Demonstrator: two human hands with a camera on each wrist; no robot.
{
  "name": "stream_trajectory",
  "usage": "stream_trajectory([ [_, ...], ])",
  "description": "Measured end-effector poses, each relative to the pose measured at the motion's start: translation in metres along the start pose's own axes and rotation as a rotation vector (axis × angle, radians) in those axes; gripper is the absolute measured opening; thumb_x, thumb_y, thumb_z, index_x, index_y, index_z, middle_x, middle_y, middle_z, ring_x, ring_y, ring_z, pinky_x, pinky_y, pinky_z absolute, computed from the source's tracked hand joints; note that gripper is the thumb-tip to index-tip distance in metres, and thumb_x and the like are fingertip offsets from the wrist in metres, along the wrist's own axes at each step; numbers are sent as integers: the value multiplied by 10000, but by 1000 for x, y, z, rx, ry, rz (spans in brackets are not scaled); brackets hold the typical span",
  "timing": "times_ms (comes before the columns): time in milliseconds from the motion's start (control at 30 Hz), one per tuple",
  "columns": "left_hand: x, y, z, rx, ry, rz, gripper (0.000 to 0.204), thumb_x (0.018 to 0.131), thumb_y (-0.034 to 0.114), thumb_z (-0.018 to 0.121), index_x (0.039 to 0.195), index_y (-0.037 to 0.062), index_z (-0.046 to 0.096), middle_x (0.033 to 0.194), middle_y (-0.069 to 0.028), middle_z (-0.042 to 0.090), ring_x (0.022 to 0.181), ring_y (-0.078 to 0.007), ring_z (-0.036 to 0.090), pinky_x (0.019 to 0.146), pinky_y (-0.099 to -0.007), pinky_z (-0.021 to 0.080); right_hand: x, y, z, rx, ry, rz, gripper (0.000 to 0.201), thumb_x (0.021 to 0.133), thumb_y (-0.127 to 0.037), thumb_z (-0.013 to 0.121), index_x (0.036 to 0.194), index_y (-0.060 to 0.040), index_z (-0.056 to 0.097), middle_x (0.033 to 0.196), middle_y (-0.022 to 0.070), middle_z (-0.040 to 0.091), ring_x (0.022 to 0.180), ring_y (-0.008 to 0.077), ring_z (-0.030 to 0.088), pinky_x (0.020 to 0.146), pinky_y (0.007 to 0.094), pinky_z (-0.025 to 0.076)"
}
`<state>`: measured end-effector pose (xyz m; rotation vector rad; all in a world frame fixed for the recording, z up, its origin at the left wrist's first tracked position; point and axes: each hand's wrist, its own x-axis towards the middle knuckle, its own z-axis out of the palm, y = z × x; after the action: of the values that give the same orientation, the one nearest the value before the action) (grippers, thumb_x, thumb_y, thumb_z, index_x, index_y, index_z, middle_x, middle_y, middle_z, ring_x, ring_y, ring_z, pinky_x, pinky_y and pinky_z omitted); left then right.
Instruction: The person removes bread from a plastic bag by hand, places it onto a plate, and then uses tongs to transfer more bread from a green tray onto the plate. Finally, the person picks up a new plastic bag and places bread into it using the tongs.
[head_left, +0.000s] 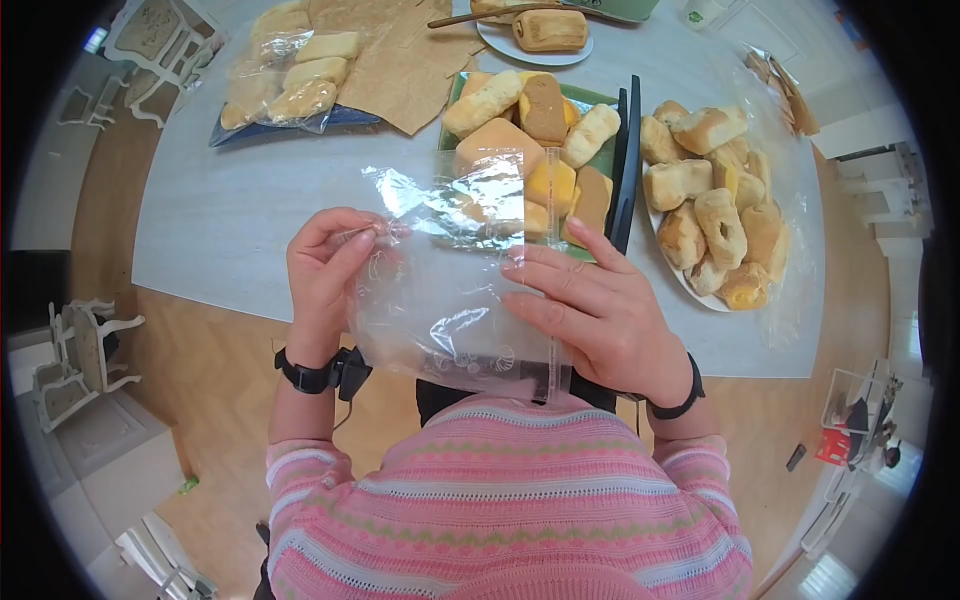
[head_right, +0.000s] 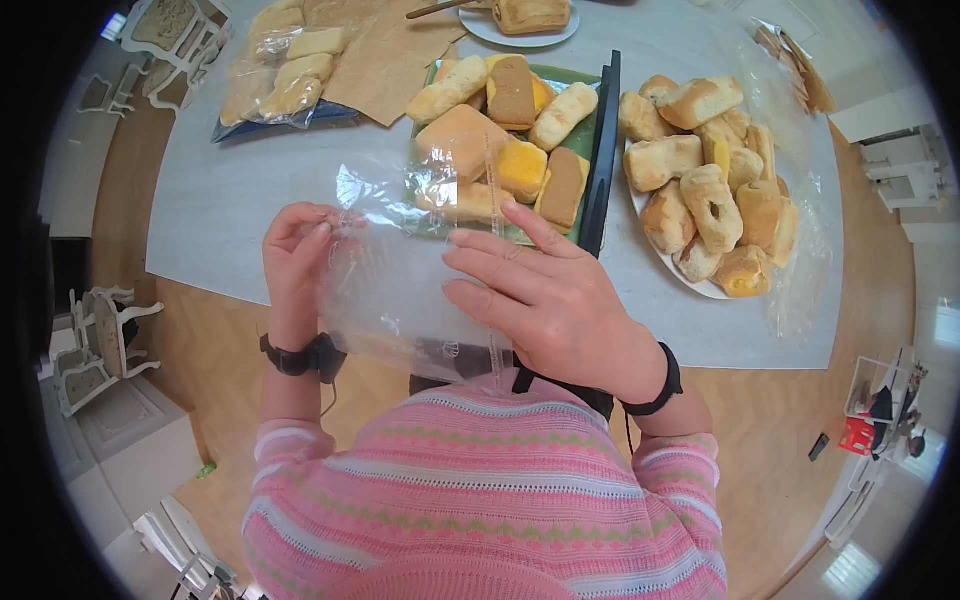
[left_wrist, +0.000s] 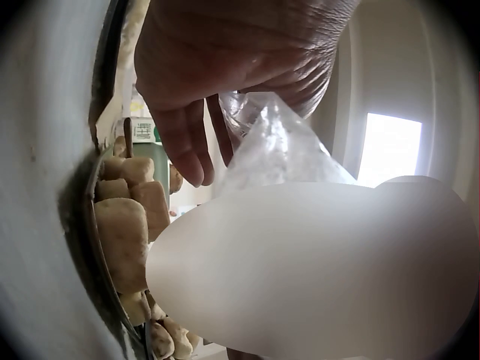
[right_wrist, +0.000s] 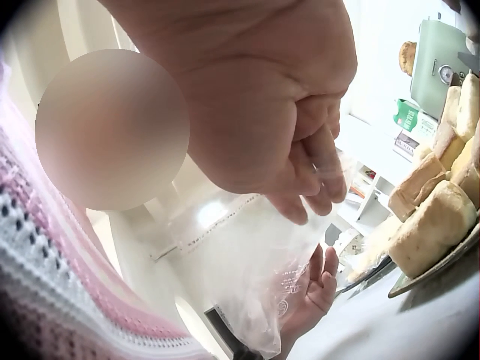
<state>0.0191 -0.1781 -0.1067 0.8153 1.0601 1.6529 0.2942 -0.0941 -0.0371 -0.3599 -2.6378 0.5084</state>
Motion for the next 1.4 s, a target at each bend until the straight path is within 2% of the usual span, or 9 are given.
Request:
stream_trajectory([
  [300, -1, -13, -9, 64, -62, 206, 130, 889, -52, 607, 1016, -24, 617, 989, -156, 678, 925, -267, 682, 768, -388, 581, 7, 13, -5, 658, -66, 168, 523, 835, -226, 640, 1287, 16, 539, 1210, 132, 640, 1160, 300, 596, 1080, 463, 353],
  [400, -3, -14, -7, 95, -67, 296, 142, 884, -79, 595, 1014, -25, 619, 991, -162, 678, 921, -270, 683, 784, -398, 576, 12, 6, -4, 837, -70, 467, 381, 826, -96, 691, 1174, 30, 605, 1161, 174, 641, 1051, 281, 636, 999, 424, 424],
  [500, -4, -17, -4, 250, -131, 343, 299, 868, -73, 578, 1156, 5, 570, 1074, -178, 653, 899, -276, 679, 763, -384, 578, 20, 9, 7, 836, -137, 536, 246, 827, -108, 708, 1046, 0, 683, 1185, 182, 633, 1074, 261, 629, 958, 376, 438],
  [667, -5, -8, 33, 36, 67, 166, 648, 876, -32, 632, 1441, 0, 316, 1078, -217, 658, 997, -332, 668, 882, -398, 543, 24, 23, 22, 977, 83, 236, 99, 819, -87, 710, 894, -25, 728, 1320, 173, 556, 1235, 310, 511, 1035, 397, 367],
  [833, -10, -16, 24, -123, -73, -100, 535, 954, 110, 567, 1437, 26, 353, 1115, -221, 645, 1003, -350, 663, 890, -424, 537, 28, 25, 19, 1060, 59, 140, 74, 794, -92, 731, 847, -40, 739, 1414, 187, 471, 1346, 342, 391, 1105, 442, 272],
  [900, -13, -24, 16, -115, -157, -212, 482, 984, 168, 532, 1421, 33, 382, 1121, -224, 641, 987, -352, 666, 886, -437, 540, 28, 25, 19, 915, 72, 95, 122, 790, -95, 729, 898, -37, 733, 1391, 189, 490, 1326, 330, 423, 1087, 422, 309],
  [1133, -7, -29, 0, -375, 38, -150, 361, 1022, 272, 442, 1298, 44, 488, 1074, -201, 647, 881, -335, 683, 756, -474, 582, -6, 22, -9, 780, 341, 247, 231, 797, -61, 703, 1019, 0, 686, 1178, 155, 638, 1120, 301, 592, 954, 359, 451],
  [1300, -6, -34, -8, -424, 166, -187, 341, 1014, 271, 450, 1289, 75, 497, 1067, -186, 643, 847, -331, 680, 712, -458, 583, -38, 41, 15, 139, 589, 831, 264, 833, -103, 702, 1065, 15, 658, 945, 106, 666, 748, 185, 641, 673, 325, 515],
  [1400, -7, -38, -6, -447, 225, -228, 331, 1008, 275, 457, 1276, 88, 506, 1073, -180, 640, 853, -335, 675, 709, -454, 578, -51, 53, 27, -185, 461, 949, 264, 839, -159, 715, 1033, 10, 656, 832, 95, 636, 607, 191, 596, 560, 332, 478],
])
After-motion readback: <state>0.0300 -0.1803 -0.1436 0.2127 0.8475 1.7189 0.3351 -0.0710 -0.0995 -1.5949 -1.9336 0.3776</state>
